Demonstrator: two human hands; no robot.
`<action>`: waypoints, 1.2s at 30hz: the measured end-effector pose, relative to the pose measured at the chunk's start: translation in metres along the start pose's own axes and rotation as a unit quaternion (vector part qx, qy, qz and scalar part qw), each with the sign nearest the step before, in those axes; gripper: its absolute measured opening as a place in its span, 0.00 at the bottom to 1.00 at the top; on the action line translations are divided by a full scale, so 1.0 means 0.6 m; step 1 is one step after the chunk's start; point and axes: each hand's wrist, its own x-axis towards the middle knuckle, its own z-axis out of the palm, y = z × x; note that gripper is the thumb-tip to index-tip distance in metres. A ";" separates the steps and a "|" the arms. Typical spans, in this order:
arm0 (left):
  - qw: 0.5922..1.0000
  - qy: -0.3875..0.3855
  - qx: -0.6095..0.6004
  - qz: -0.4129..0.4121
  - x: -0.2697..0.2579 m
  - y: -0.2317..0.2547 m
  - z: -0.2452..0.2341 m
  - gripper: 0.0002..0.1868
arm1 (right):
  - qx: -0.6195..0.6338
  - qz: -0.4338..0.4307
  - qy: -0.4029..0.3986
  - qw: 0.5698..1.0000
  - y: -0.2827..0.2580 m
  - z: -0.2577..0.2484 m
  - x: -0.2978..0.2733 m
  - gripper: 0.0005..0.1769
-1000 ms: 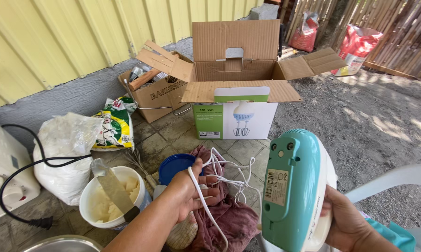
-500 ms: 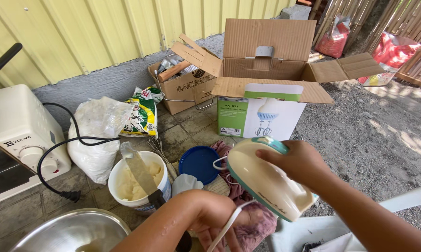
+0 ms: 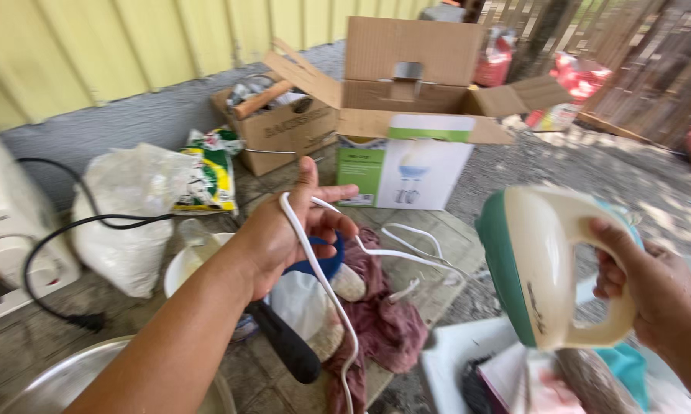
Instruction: The person unboxes a hand mixer, removes its attachments from a plastic bag, and then washes the mixer beaters at an outdoor tap before returning to the table to reassemble the device.
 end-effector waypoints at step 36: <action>0.965 -0.249 -0.018 0.086 -0.178 0.100 0.262 0.69 | 0.067 -0.263 0.035 0.962 -0.250 -0.029 -0.431 0.21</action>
